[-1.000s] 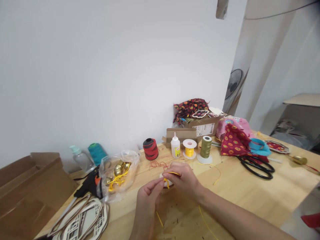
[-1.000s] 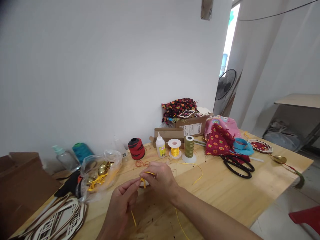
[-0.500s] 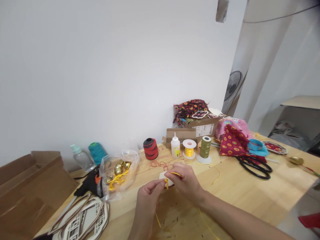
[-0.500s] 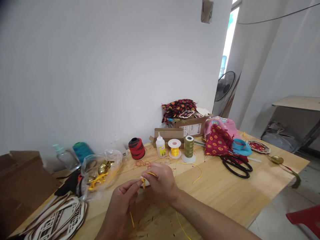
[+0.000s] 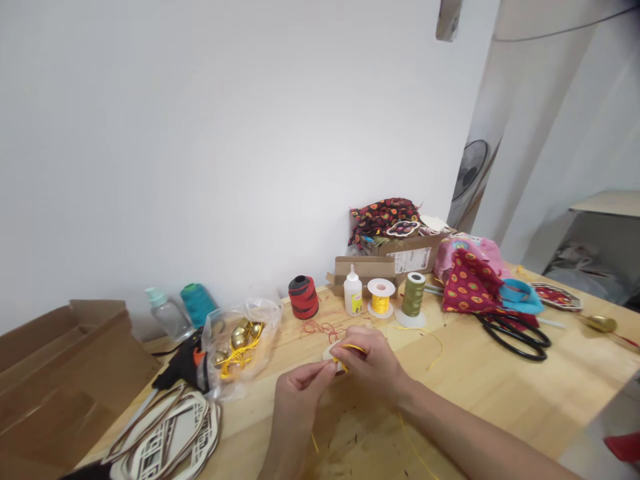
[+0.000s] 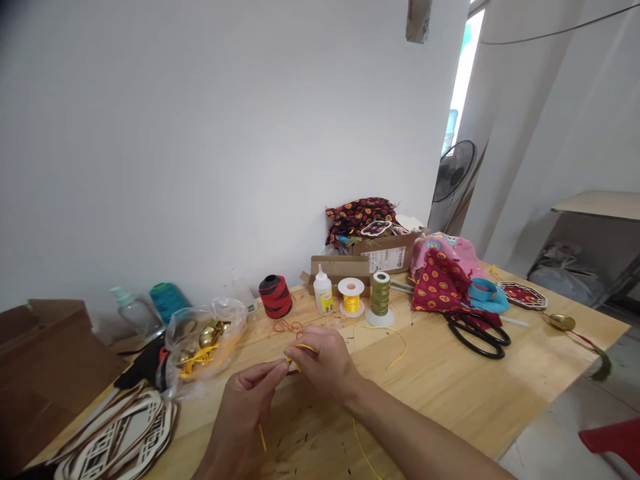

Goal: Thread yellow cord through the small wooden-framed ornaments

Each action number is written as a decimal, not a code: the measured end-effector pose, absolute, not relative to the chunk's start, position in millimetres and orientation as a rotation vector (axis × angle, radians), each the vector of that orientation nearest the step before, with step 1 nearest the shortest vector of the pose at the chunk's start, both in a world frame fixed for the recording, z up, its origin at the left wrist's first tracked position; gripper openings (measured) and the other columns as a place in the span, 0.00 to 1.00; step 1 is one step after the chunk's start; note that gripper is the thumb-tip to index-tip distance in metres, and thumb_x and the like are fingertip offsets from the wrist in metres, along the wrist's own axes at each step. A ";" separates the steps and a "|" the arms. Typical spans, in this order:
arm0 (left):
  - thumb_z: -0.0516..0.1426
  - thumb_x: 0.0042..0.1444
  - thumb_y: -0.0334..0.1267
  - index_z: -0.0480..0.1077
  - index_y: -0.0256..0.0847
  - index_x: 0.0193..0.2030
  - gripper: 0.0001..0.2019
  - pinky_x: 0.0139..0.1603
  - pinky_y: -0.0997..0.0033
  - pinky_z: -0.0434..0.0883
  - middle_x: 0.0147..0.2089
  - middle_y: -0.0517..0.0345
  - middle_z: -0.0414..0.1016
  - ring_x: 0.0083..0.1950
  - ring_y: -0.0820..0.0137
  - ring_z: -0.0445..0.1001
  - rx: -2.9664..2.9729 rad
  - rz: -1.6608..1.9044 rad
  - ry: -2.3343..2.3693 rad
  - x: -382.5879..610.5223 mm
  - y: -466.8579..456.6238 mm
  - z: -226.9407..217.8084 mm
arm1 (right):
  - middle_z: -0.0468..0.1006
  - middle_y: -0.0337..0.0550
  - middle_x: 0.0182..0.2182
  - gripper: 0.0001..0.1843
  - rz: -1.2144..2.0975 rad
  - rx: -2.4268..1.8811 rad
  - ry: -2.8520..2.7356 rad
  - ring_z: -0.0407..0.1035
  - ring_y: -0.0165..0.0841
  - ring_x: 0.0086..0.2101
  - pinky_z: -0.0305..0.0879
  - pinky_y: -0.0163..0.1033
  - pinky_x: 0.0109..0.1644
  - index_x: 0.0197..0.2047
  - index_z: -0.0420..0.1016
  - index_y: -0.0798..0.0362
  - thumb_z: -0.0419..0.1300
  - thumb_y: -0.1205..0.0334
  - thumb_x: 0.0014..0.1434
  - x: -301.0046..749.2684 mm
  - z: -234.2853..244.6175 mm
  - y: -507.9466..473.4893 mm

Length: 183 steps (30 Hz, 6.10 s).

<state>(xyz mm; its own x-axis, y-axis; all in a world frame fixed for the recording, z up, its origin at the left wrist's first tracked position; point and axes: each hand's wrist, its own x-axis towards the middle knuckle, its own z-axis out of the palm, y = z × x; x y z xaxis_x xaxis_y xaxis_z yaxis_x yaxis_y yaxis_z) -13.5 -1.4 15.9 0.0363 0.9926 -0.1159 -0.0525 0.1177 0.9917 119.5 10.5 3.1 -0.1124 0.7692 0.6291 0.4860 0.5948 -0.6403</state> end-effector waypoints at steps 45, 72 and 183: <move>0.62 0.34 0.36 0.75 0.37 0.23 0.07 0.26 0.78 0.65 0.21 0.61 0.75 0.24 0.74 0.68 1.132 1.124 1.126 -13.1 -3.1 9.7 | 0.60 0.34 0.13 0.16 0.290 -1.172 -1.655 0.55 0.24 0.18 0.51 0.29 0.22 0.14 0.63 0.55 0.54 0.61 0.51 121.4 10.8 7.3; 0.62 0.35 0.39 0.75 0.36 0.24 0.09 0.15 0.81 0.51 0.16 0.63 0.70 0.15 0.80 0.56 1.074 1.111 1.150 -11.0 -4.6 14.0 | 0.63 0.35 0.15 0.13 0.455 -1.148 -1.596 0.57 0.25 0.19 0.53 0.29 0.22 0.19 0.68 0.56 0.54 0.61 0.51 121.3 10.0 7.6; 0.62 0.35 0.39 0.75 0.35 0.24 0.09 0.17 0.82 0.57 0.12 0.63 0.68 0.16 0.78 0.61 1.103 0.971 1.103 -14.4 -0.6 11.8 | 0.65 0.36 0.15 0.14 0.244 -1.147 -1.738 0.58 0.25 0.19 0.52 0.30 0.23 0.18 0.68 0.55 0.54 0.60 0.52 121.8 4.8 7.7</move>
